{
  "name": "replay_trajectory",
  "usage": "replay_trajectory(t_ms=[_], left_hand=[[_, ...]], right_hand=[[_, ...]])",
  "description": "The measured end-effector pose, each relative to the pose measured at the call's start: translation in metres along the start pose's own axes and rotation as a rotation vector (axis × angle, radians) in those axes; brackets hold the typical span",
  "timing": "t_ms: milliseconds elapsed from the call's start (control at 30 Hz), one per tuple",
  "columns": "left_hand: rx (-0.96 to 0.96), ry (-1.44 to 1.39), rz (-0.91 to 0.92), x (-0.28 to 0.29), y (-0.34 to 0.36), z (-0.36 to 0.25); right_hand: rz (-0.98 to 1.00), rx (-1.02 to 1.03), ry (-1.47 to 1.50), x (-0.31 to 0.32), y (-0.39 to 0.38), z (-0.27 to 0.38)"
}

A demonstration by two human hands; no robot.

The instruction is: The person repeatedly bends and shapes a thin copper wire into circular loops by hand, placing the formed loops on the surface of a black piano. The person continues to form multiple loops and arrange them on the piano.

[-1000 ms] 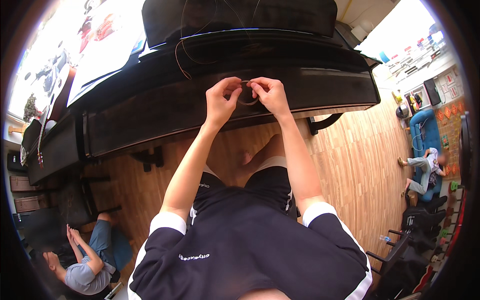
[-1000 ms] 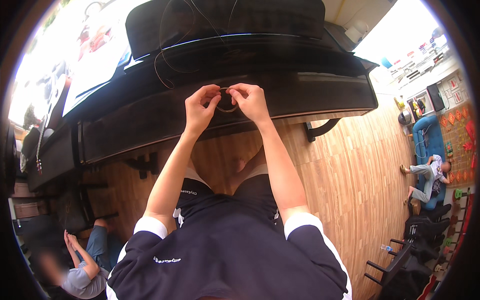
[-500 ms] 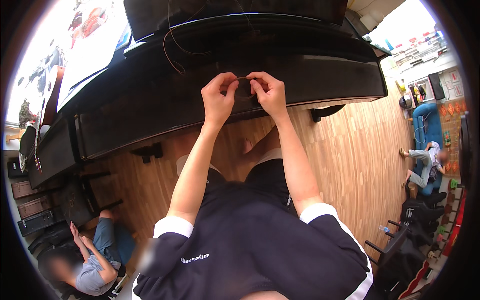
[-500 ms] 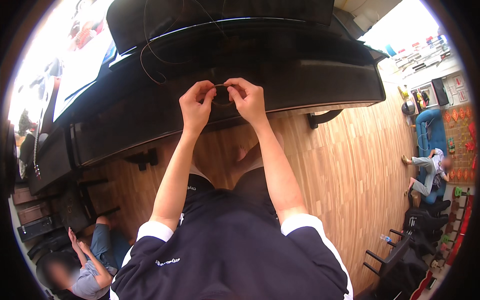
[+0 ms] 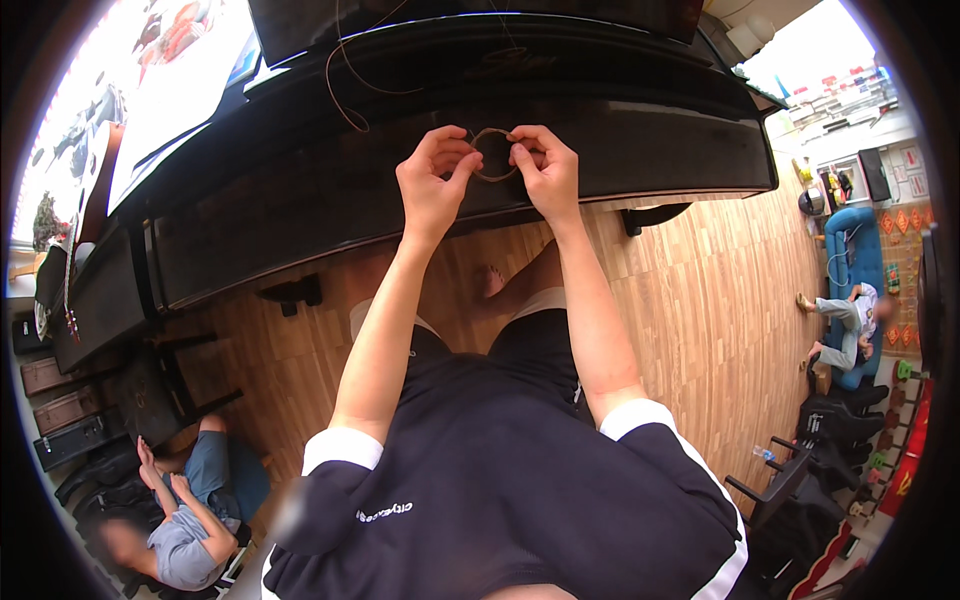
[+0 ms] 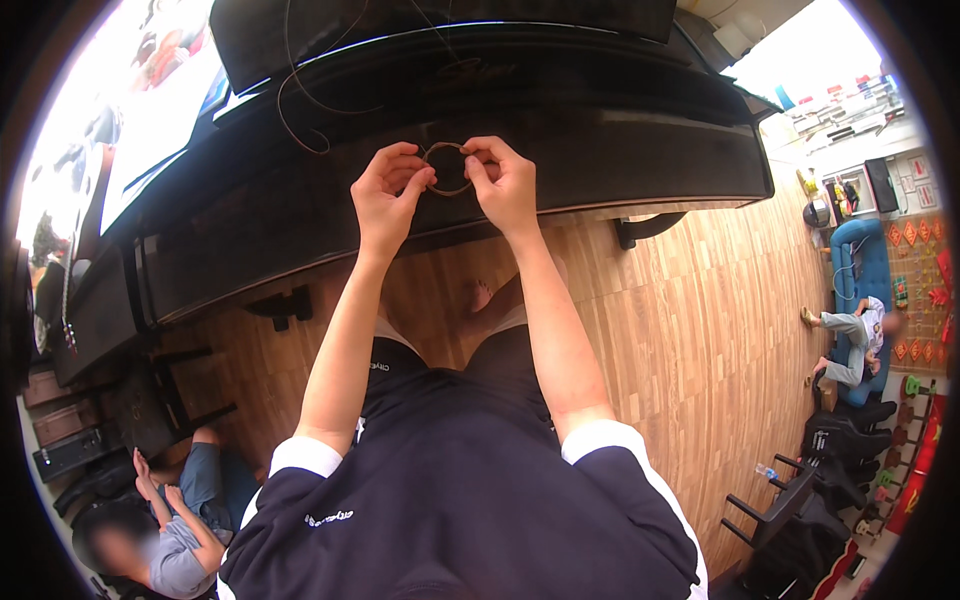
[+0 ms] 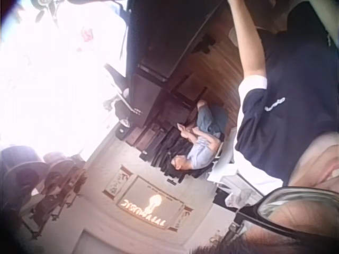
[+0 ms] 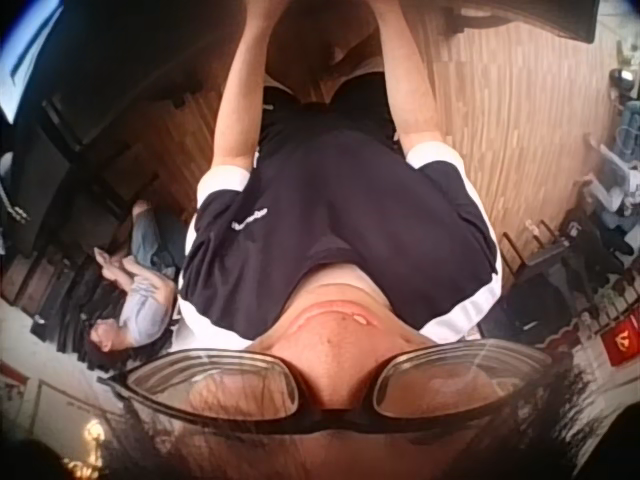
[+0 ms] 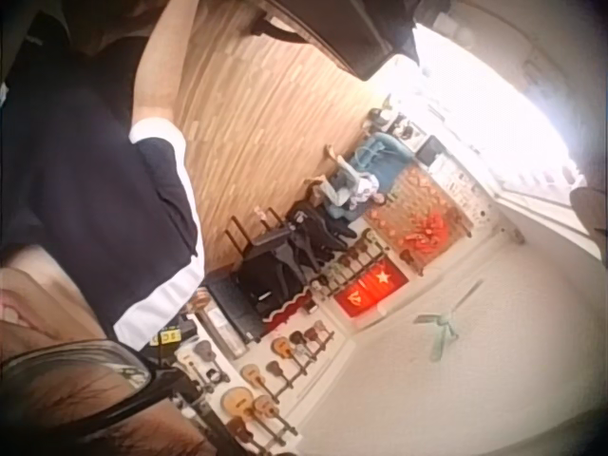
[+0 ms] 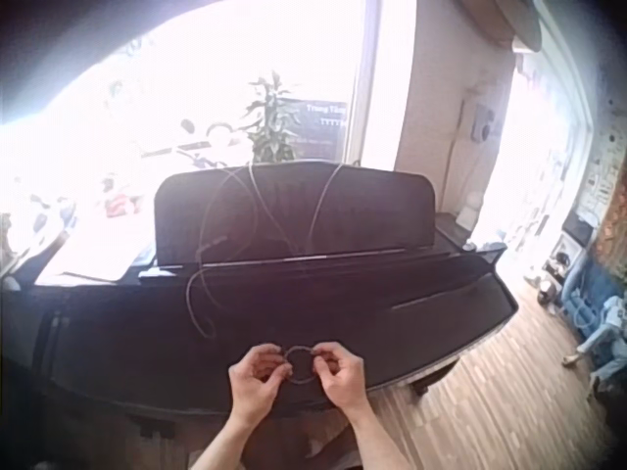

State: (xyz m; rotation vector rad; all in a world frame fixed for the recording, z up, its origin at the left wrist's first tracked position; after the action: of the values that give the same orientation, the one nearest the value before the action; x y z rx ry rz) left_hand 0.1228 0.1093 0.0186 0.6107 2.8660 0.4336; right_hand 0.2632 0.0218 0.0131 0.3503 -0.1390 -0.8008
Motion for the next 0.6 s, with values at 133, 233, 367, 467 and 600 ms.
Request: replay_trajectory(t_ms=[133,233,367,467,600], left_hand=[[-0.122,0.156,0.034,0.002,-0.004,0.004],[-0.237,0.204,0.073,-0.002,-0.007,-0.005],[-0.296,0.300,0.146,-0.002,-0.021,-0.016],[-0.348,0.364,0.197,0.001,-0.037,-0.032],[-0.418,0.415,0.202,0.001,-0.055,-0.046]], right_hand=[[0.141,0.075,-0.312,-0.002,-0.001,0.024],[0.192,0.048,-0.428,-0.001,-0.009,0.052],[0.162,0.179,-0.432,0.013,-0.026,0.051],[0.213,0.110,-0.428,0.025,-0.040,0.062],[0.261,-0.122,-0.241,0.034,-0.057,0.071]])
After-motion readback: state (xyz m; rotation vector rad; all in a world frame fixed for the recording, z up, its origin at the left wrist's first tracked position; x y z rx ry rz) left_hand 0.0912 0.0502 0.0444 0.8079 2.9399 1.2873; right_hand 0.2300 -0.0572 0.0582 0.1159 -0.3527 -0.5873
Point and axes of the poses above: each hand's wrist, its own y-axis towards the middle knuckle, its own x-axis out of the back of the hand, z = x × y, the point moved 1 cm from there along y, towards the middle knuckle, and after that the axes turned 6 degrees about -z, right-handed, at the moved point
